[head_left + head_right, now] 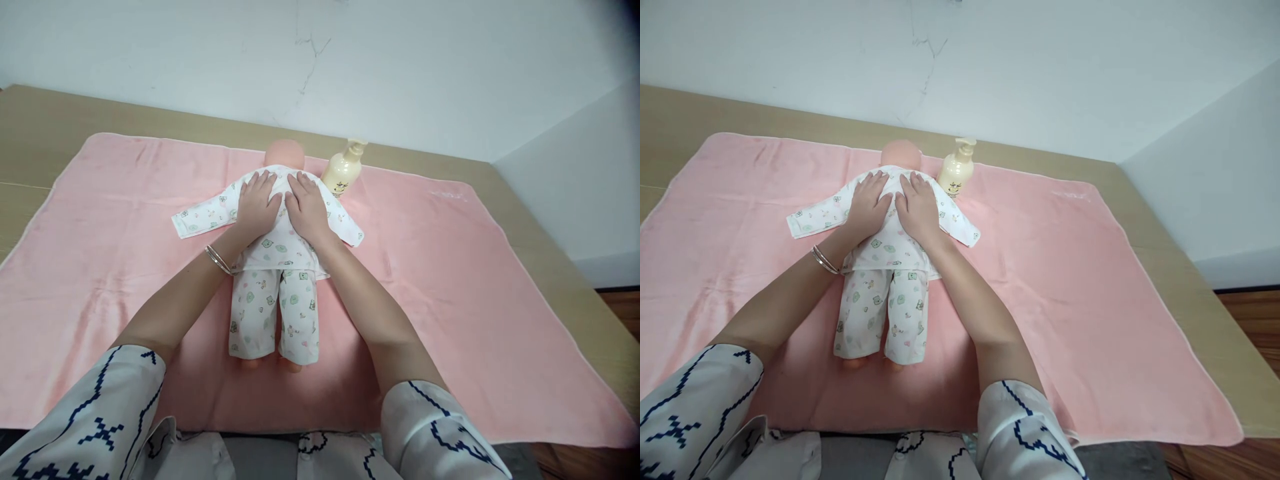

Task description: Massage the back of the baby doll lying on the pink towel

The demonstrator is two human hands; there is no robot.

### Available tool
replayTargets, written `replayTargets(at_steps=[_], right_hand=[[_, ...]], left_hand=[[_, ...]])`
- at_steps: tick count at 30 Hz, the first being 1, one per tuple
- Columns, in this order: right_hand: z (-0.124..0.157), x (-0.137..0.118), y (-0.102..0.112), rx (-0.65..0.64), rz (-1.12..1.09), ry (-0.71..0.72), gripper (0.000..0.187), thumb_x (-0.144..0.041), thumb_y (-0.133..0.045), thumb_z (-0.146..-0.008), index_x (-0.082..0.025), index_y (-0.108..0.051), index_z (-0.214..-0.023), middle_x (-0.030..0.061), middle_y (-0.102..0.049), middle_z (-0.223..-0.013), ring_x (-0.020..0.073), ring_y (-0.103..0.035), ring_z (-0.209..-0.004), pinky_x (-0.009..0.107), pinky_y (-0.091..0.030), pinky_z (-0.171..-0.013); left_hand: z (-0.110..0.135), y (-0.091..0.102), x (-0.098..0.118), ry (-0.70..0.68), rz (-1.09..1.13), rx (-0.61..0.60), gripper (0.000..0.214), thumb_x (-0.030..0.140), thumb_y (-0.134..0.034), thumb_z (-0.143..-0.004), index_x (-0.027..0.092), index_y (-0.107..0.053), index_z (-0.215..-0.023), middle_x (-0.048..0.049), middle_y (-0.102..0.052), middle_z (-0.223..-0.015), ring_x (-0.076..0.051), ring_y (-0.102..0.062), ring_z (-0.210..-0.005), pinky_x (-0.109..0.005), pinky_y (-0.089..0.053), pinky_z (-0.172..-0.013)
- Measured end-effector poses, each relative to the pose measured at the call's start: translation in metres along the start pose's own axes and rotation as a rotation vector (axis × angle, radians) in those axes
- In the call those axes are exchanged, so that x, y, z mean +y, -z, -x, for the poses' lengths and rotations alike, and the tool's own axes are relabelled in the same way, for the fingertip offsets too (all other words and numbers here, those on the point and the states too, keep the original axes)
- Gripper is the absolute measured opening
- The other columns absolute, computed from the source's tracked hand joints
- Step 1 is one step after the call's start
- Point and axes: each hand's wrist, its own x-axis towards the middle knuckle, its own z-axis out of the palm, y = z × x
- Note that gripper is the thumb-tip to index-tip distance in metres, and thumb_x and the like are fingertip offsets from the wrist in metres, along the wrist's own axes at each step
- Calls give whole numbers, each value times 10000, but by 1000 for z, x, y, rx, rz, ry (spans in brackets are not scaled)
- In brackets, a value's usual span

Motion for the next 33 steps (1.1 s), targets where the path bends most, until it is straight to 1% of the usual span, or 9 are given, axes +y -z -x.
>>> replayTargets(at_steps=[4,8,11,15,18,21,25,29,33], right_hand=[[3,-11,5,-38,74,-8,535,-297,-280,-1010,-85,-419,-1481,163,-398,-1544,290,-336,-1462,507,-290,-1196],[15,-30,7,0,148,-68,528,-260,-300,-1002,-6,-446,-1441,225,-466,-1478,338,-427,-1400,505,-378,-1142],[22,-40,9,-1,179,-94,527,-244,-307,-996,13,-436,-1437,259,-478,-1455,364,-463,-1367,526,-414,-1098],[14,-32,16,-96,136,-67,561,-260,-323,-991,44,-392,-1458,274,-423,-1491,359,-382,-1424,511,-333,-1168],[2,-14,17,-150,71,4,591,-291,-342,-988,-10,-332,-1507,216,-311,-1576,318,-251,-1493,494,-227,-1227],[-3,-3,14,-157,54,70,585,-324,-327,-999,-62,-315,-1522,183,-270,-1602,295,-202,-1511,509,-197,-1232],[4,-13,14,-143,113,51,572,-313,-286,-1015,-24,-333,-1507,215,-306,-1578,325,-244,-1494,527,-227,-1215],[14,-34,21,-125,206,8,566,-269,-309,-1010,58,-369,-1468,272,-400,-1507,351,-366,-1432,485,-301,-1187],[11,-30,22,-137,184,-13,567,-277,-328,-1008,43,-373,-1474,262,-395,-1515,346,-357,-1440,478,-301,-1190]], left_hand=[[5,0,4,-26,-36,38,447,321,-367,-966,184,-532,-1358,-114,-496,-1489,-305,-362,-1448,-560,-224,-1219],[12,3,11,-50,-62,121,393,243,-366,-930,143,-618,-1215,-130,-624,-1326,-270,-511,-1314,-470,-339,-1183],[15,3,12,-41,-79,176,361,242,-397,-900,153,-647,-1144,-127,-663,-1240,-272,-561,-1220,-454,-415,-1120],[11,-1,6,-46,-80,163,395,271,-409,-917,159,-599,-1245,-121,-606,-1344,-276,-500,-1311,-473,-366,-1159],[7,-3,3,-53,-85,104,448,265,-402,-928,163,-529,-1346,-121,-514,-1464,-300,-401,-1409,-521,-280,-1199],[5,-3,3,-105,-107,77,445,256,-409,-923,149,-540,-1334,-136,-531,-1440,-315,-427,-1379,-525,-288,-1182],[6,0,4,-178,-103,128,347,248,-437,-909,136,-630,-1175,-144,-618,-1277,-292,-532,-1217,-471,-396,-1095],[9,1,4,-161,-114,196,268,248,-446,-908,157,-661,-1041,-133,-652,-1107,-282,-568,-1090,-454,-455,-1008],[9,-3,2,-128,-95,180,328,258,-432,-921,157,-623,-1167,-142,-622,-1239,-289,-538,-1200,-469,-421,-1071]])
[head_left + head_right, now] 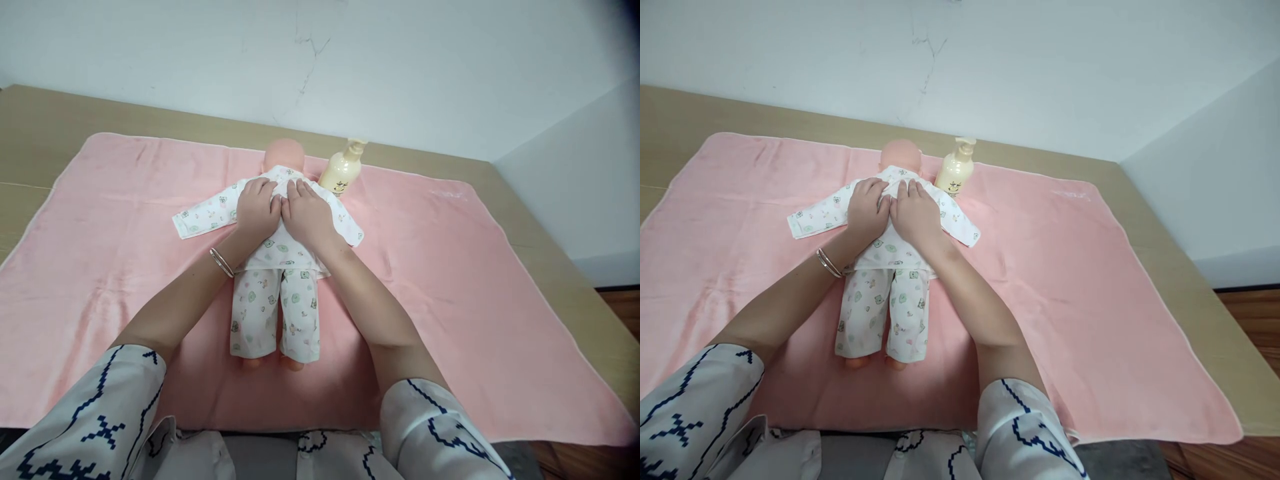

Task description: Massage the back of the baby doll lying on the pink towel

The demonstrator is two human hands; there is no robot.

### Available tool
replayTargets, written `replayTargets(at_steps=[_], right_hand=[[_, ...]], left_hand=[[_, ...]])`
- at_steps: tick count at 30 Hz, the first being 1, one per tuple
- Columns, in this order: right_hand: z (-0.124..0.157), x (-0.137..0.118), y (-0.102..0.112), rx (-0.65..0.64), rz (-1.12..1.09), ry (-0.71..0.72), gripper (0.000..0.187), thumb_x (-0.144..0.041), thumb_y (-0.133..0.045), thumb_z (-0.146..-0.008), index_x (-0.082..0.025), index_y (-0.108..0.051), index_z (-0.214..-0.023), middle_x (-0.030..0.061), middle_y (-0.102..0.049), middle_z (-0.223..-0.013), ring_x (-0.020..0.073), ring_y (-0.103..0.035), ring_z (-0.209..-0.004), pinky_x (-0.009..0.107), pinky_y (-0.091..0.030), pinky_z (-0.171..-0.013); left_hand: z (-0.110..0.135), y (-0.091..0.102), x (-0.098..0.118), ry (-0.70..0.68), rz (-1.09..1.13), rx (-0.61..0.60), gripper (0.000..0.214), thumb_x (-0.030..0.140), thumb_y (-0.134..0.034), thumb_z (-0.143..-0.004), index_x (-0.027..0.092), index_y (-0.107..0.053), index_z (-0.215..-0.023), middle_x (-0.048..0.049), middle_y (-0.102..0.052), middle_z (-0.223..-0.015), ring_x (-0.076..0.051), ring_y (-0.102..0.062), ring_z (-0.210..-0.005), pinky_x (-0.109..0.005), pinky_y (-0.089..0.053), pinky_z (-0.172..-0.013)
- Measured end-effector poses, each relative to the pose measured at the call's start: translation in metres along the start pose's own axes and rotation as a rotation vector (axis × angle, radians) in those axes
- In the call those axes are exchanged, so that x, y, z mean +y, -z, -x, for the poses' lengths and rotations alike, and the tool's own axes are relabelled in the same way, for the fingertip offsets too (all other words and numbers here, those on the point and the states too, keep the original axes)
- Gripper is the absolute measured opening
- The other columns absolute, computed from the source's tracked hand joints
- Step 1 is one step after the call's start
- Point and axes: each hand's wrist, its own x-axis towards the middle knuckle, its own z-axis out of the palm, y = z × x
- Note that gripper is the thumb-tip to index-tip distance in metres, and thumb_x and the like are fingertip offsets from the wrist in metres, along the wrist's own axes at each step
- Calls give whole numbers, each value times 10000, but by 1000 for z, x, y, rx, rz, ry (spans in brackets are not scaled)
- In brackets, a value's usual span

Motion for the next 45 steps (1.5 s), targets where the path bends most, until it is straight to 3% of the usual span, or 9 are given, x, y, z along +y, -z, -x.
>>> replayTargets(at_steps=[3,7,15,24,29,34,37,41,45], right_hand=[[-11,19,-8,-25,-84,68,592,-325,-356,-1003,-21,-338,-1511,207,-307,-1581,316,-256,-1493,483,-238,-1223],[-16,29,-14,22,-137,110,580,-352,-375,-988,-93,-368,-1507,155,-316,-1589,284,-260,-1495,500,-236,-1223],[9,-15,-2,118,20,-108,446,-249,-312,-996,-67,-594,-1289,213,-572,-1379,333,-545,-1288,463,-499,-987],[-17,31,-14,58,-214,74,536,-349,-323,-992,-123,-457,-1459,121,-399,-1552,256,-329,-1469,470,-281,-1211],[-17,33,-13,62,-184,114,538,-335,-323,-985,-100,-450,-1452,143,-384,-1558,265,-313,-1472,465,-281,-1201],[0,0,9,65,7,-60,395,-294,-329,-981,-137,-658,-1132,149,-701,-1146,298,-653,-1047,407,-492,-877],[4,-8,15,63,84,-112,389,-305,-328,-983,-143,-682,-991,138,-726,-974,292,-676,-857,380,-487,-753],[-3,6,9,86,-17,-54,359,-301,-361,-962,-165,-677,-1065,128,-718,-1084,299,-662,-1007,397,-507,-852],[-15,25,-3,66,-150,40,483,-292,-401,-932,-132,-549,-1363,126,-547,-1432,284,-470,-1365,450,-398,-1122]], left_hand=[[-2,-5,-4,33,14,-36,421,256,-423,-927,160,-547,-1317,-141,-534,-1425,-309,-444,-1358,-522,-315,-1165],[-4,-7,-5,3,23,-43,414,266,-431,-925,174,-568,-1305,-126,-558,-1403,-300,-458,-1348,-512,-317,-1164],[-1,5,5,8,-41,15,289,257,-440,-911,162,-681,-1037,-124,-645,-1019,-273,-568,-1015,-451,-470,-933],[-3,-4,-1,15,28,-59,429,241,-388,-917,177,-550,-1309,-127,-524,-1435,-296,-430,-1372,-508,-297,-1170],[-5,-5,-2,-1,32,-69,437,230,-402,-895,180,-579,-1291,-113,-571,-1395,-281,-475,-1332,-505,-313,-1167],[-1,-1,4,21,0,12,328,256,-448,-896,170,-665,-1127,-117,-665,-1224,-272,-566,-1175,-460,-432,-1060],[1,1,6,39,-17,35,310,268,-456,-899,166,-683,-1084,-120,-685,-1160,-275,-586,-1118,-454,-462,-1020],[1,-4,2,55,6,31,376,269,-463,-892,146,-642,-1199,-134,-645,-1278,-292,-549,-1235,-465,-418,-1098],[-3,-12,-5,71,54,-27,486,299,-443,-916,151,-509,-1374,-145,-495,-1483,-315,-379,-1434,-543,-264,-1207]])
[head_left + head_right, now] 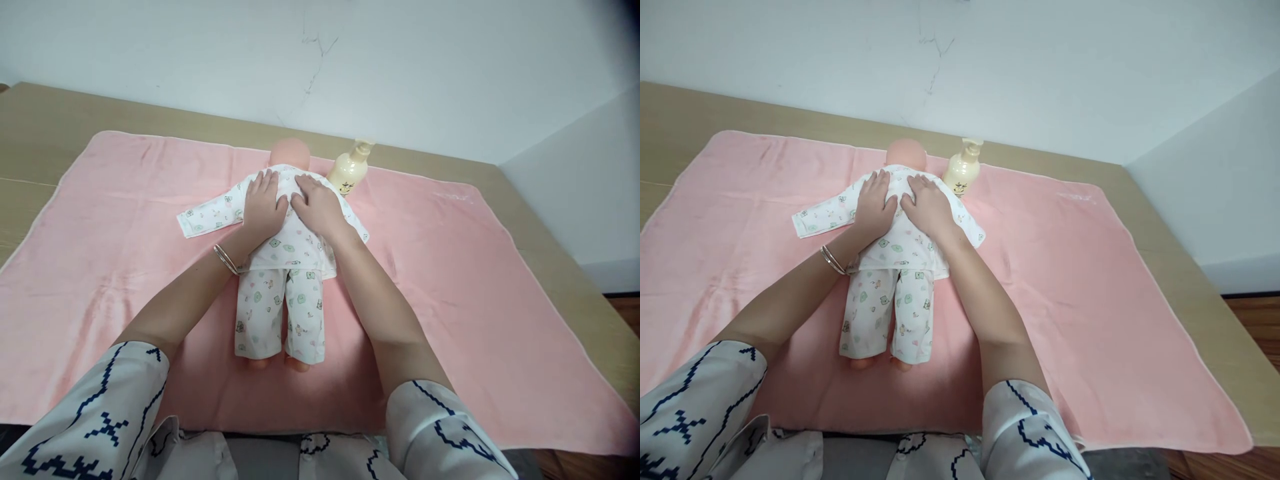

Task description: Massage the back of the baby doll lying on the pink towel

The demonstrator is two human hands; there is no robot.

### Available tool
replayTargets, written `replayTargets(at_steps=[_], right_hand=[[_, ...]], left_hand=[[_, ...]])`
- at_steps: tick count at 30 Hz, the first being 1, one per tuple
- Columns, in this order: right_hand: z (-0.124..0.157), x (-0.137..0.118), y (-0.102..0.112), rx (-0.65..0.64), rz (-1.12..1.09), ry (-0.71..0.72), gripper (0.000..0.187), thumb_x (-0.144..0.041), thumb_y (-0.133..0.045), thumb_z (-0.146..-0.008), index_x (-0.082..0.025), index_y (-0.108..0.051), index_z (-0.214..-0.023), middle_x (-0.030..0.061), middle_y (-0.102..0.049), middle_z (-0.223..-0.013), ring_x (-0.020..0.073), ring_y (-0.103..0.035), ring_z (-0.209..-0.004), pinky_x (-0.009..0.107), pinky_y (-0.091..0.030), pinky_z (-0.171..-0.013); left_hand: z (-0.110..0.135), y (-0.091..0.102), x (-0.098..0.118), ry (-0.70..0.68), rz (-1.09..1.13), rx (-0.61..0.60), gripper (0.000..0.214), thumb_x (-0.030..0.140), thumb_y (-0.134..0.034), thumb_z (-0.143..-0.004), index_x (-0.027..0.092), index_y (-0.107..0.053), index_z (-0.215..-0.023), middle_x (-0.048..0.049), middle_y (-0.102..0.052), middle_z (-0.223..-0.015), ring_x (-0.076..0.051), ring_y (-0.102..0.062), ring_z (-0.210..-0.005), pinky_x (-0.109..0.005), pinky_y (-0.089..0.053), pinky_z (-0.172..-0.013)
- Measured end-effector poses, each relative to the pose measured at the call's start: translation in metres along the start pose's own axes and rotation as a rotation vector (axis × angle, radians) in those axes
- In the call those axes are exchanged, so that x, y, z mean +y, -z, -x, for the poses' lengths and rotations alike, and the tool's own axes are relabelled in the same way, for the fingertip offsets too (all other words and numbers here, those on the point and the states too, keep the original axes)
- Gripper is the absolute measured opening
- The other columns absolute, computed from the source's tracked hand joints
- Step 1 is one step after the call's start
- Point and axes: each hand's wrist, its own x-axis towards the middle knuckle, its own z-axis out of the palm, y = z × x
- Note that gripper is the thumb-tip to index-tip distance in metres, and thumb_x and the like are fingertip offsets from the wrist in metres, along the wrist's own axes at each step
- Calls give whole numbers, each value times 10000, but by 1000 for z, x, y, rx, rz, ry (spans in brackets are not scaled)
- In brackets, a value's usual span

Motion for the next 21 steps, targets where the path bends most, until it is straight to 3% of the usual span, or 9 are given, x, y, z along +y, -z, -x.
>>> replayTargets(at_steps=[2,5,11,14,18,21], right_hand=[[-3,4,-3,-34,-14,23,547,-271,-395,-929,-97,-466,-1443,135,-450,-1516,274,-376,-1440,470,-314,-1189],[-2,1,-4,-47,11,41,550,-221,-371,-937,-73,-436,-1463,148,-407,-1542,267,-346,-1459,469,-277,-1210],[13,-24,-1,46,121,-65,412,-242,-329,-997,-105,-612,-1264,171,-608,-1349,296,-553,-1282,436,-479,-1022],[16,-28,-1,49,128,-115,420,-263,-308,-1013,-109,-630,-1236,177,-626,-1322,302,-577,-1253,438,-491,-1001],[8,-12,-6,30,25,-66,479,-264,-345,-988,-76,-524,-1392,167,-512,-1459,269,-443,-1397,436,-376,-1151],[0,5,-11,-25,-29,9,552,-281,-344,-978,-67,-406,-1483,161,-386,-1552,256,-317,-1474,466,-254,-1223]], left_hand=[[-2,0,-1,-22,9,-43,479,294,-426,-921,160,-513,-1372,-138,-492,-1489,-309,-373,-1442,-556,-243,-1214],[-3,4,2,-51,1,-59,440,268,-431,-911,162,-573,-1314,-126,-561,-1427,-296,-445,-1396,-536,-278,-1206],[3,9,12,-12,-36,-10,364,258,-471,-913,146,-644,-1213,-132,-613,-1366,-305,-499,-1358,-508,-355,-1169],[5,8,13,15,-39,20,342,268,-470,-919,152,-661,-1178,-134,-626,-1349,-299,-516,-1346,-488,-400,-1140],[4,6,8,4,-33,18,393,286,-453,-922,163,-621,-1255,-129,-589,-1398,-290,-487,-1372,-494,-370,-1164],[0,6,5,-7,-35,-51,468,288,-437,-923,148,-534,-1359,-143,-497,-1485,-305,-401,-1430,-538,-277,-1205]])
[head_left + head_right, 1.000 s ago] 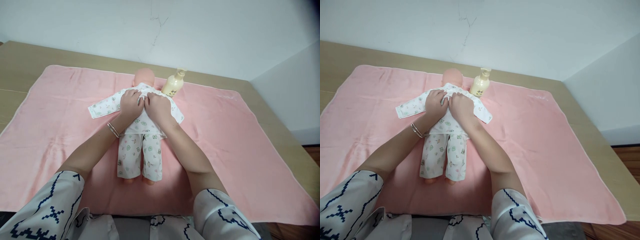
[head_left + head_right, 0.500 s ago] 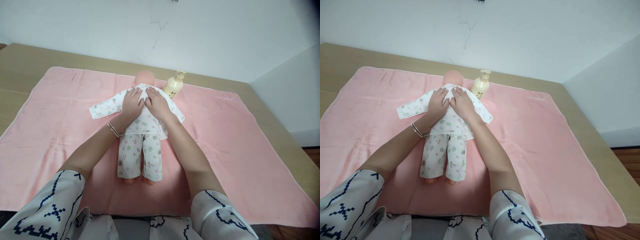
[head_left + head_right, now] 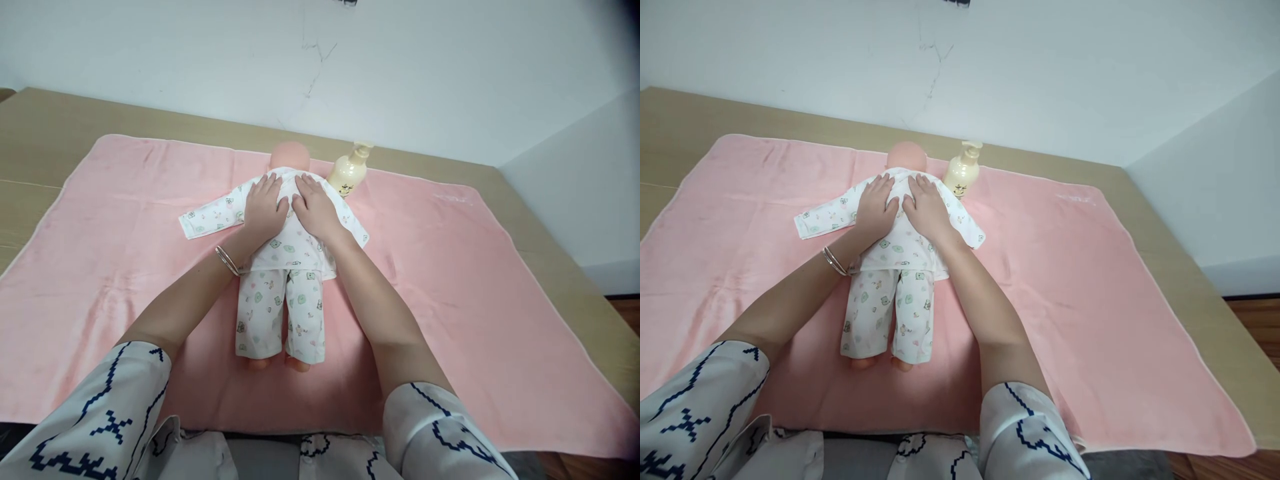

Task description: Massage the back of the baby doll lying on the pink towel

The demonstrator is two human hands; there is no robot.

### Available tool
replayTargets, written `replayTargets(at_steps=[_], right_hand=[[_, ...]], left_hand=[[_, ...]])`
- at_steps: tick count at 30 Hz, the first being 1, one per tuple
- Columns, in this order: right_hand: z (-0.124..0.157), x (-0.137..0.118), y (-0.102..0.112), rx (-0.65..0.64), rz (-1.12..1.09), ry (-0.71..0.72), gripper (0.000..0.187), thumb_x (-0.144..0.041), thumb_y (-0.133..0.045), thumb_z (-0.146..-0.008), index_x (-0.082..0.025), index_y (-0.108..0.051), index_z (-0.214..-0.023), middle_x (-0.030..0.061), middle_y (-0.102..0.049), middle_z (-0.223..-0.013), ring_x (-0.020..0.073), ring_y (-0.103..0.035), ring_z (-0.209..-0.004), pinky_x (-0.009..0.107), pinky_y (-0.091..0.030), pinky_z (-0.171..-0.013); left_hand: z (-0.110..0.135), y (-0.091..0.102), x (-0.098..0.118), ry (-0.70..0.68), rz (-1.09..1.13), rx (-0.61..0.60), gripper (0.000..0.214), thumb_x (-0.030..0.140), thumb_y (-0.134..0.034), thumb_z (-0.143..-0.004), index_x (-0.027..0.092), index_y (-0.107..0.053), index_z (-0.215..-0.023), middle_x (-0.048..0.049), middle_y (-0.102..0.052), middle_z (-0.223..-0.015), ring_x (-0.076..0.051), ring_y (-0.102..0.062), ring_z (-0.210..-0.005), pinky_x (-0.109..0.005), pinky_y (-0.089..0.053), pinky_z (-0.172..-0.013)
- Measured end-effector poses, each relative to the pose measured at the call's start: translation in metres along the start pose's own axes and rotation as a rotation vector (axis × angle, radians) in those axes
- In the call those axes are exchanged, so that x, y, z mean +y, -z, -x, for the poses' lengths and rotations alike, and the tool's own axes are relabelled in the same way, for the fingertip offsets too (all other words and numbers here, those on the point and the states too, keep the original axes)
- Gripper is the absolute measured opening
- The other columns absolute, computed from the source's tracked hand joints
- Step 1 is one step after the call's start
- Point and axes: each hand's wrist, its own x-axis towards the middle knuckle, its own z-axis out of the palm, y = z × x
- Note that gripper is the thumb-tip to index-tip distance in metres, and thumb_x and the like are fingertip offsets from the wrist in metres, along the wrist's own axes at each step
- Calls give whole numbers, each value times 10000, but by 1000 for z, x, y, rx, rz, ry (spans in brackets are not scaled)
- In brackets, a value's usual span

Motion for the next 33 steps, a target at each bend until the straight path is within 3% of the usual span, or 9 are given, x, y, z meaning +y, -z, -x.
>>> replayTargets(at_steps=[3,6,14,18,21,23,26,30,33], right_hand=[[-5,7,-1,-37,-14,32,576,-266,-339,-965,-87,-362,-1511,149,-323,-1586,263,-263,-1497,507,-218,-1230],[-4,0,1,-40,-13,43,561,-204,-358,-937,-105,-417,-1486,133,-337,-1582,269,-288,-1487,498,-246,-1221],[19,-42,11,102,166,-69,386,-209,-334,-986,-123,-656,-1181,161,-658,-1273,301,-580,-1247,419,-491,-1002],[16,-40,16,87,190,-144,323,-238,-380,-954,-181,-696,-989,119,-737,-1041,306,-687,-1008,416,-545,-838],[7,-25,13,94,119,-111,374,-258,-383,-945,-166,-666,-1172,126,-672,-1258,306,-604,-1208,445,-503,-981],[1,-13,7,71,82,-46,470,-256,-374,-947,-112,-564,-1352,150,-540,-1437,301,-459,-1376,473,-384,-1131],[-6,0,-1,10,78,21,553,-235,-357,-947,-54,-435,-1464,182,-410,-1532,321,-353,-1446,512,-255,-1204],[-4,-7,-1,10,100,56,540,-178,-339,-933,-67,-456,-1449,162,-427,-1527,299,-376,-1433,491,-276,-1201],[7,-27,4,67,135,-10,458,-178,-326,-952,-87,-572,-1327,166,-572,-1394,280,-511,-1325,433,-411,-1111]], left_hand=[[-2,1,-1,-12,-4,-65,508,293,-423,-922,144,-479,-1405,-153,-438,-1527,-323,-339,-1461,-580,-221,-1210],[-3,3,-1,-43,3,-46,482,284,-419,-918,146,-513,-1370,-148,-490,-1487,-319,-384,-1432,-572,-242,-1204],[8,8,7,-78,-50,125,320,265,-446,-901,156,-687,-1082,-115,-694,-1239,-278,-598,-1248,-462,-456,-1088],[10,7,7,-47,-53,136,336,258,-452,-886,167,-672,-1124,-114,-685,-1261,-280,-608,-1240,-467,-483,-1054],[7,4,4,-16,-31,98,415,268,-455,-890,141,-608,-1255,-144,-600,-1382,-300,-514,-1346,-500,-400,-1134],[4,2,2,-2,-11,56,465,280,-450,-900,129,-553,-1327,-157,-532,-1450,-315,-433,-1408,-532,-316,-1184],[0,1,-1,-18,5,-16,497,281,-449,-905,142,-506,-1379,-149,-469,-1506,-324,-364,-1449,-569,-241,-1208],[-2,4,-1,-96,-12,-20,463,238,-455,-881,134,-574,-1316,-131,-542,-1447,-315,-439,-1398,-552,-269,-1206],[2,8,2,-121,-24,68,379,244,-457,-880,137,-669,-1176,-114,-651,-1319,-287,-556,-1285,-496,-392,-1153]])
